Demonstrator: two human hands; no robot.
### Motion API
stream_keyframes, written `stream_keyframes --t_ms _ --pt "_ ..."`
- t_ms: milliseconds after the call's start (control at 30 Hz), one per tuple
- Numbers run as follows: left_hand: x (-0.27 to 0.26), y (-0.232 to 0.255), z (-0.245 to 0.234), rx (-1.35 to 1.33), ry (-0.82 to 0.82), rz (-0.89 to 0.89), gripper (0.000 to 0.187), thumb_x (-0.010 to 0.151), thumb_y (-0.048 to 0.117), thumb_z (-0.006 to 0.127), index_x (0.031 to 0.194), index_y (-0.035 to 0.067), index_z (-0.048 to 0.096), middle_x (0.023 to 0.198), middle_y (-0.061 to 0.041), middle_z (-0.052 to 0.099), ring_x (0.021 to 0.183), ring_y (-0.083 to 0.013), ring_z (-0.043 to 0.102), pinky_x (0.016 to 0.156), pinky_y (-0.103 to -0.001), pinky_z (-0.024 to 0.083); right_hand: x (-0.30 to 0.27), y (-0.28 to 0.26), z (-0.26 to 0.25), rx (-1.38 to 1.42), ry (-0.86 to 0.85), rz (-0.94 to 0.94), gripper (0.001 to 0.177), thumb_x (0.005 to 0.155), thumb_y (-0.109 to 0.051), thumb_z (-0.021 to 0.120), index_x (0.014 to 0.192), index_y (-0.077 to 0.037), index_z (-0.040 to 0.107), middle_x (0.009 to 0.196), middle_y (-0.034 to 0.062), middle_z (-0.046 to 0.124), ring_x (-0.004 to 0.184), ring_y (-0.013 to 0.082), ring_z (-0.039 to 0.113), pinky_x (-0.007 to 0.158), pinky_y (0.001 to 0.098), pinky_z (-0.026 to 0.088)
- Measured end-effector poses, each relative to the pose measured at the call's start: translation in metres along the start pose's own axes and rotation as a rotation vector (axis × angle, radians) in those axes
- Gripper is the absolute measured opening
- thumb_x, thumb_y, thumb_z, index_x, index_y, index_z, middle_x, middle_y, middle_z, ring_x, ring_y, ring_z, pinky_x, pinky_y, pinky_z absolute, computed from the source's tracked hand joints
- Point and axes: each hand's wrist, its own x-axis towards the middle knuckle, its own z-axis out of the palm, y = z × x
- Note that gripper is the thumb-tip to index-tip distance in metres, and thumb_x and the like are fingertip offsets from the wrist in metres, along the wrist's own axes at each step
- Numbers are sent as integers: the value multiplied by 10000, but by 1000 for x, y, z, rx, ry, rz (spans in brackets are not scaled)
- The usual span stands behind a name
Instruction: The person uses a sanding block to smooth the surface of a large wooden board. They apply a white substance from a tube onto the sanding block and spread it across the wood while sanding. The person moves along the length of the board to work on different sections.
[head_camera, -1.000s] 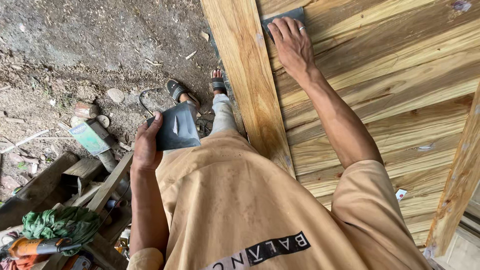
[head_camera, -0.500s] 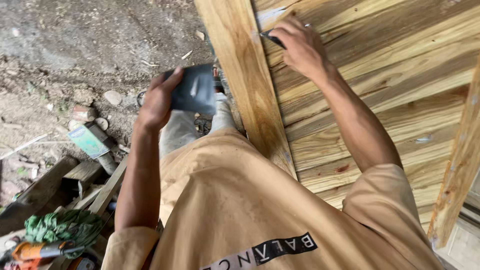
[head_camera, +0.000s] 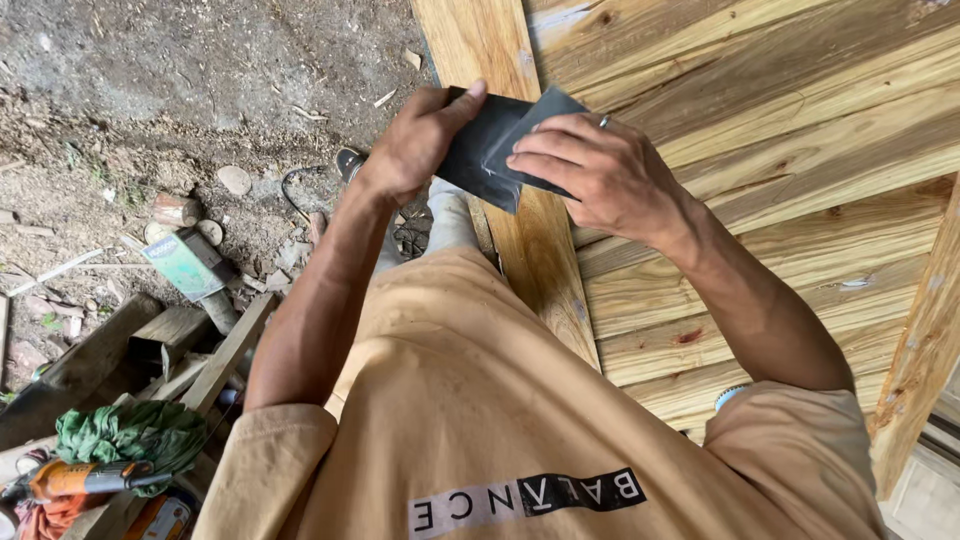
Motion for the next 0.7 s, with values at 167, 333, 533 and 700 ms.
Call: stream_keyframes --t_ms 167,333,533,700 --pt "-17 -6 -58 -698 192 326 458 1079 403 555 1247 -18 620 1143 -138 666 1095 -231 719 1048 -462 632 -36 77 28 -73 -252 126 283 963 79 608 1153 -86 737 1188 33 719 1038 184 667 729 323 571" --pt "-59 -45 -105 -639 316 277 343 1122 353 548 1195 19 581 1151 -116 673 1061 -217 695 995 -417 601 -67 186 61 -326 -78 251 404 955 69 661 1343 -42 673 1378 78 658 1295 265 577 1057 452 476" --pt "-72 -97 -105 -770 409 61 316 1127 271 529 1176 -27 618 1114 -105 689 1003 -190 691 939 -347 589 -78 203 117 -609 -53 246 599 825 46 700 1412 -69 670 1428 79 639 1347 247 547 1173 432 421" --pt "-89 -130 -103 -779 438 39 269 1161 252 549 1171 -6 622 1084 -77 670 953 -162 655 909 -329 568 -82 211 86 -361 -265 333 425 934 37 750 1337 -64 665 1395 85 640 1305 258 566 1112 487 429"
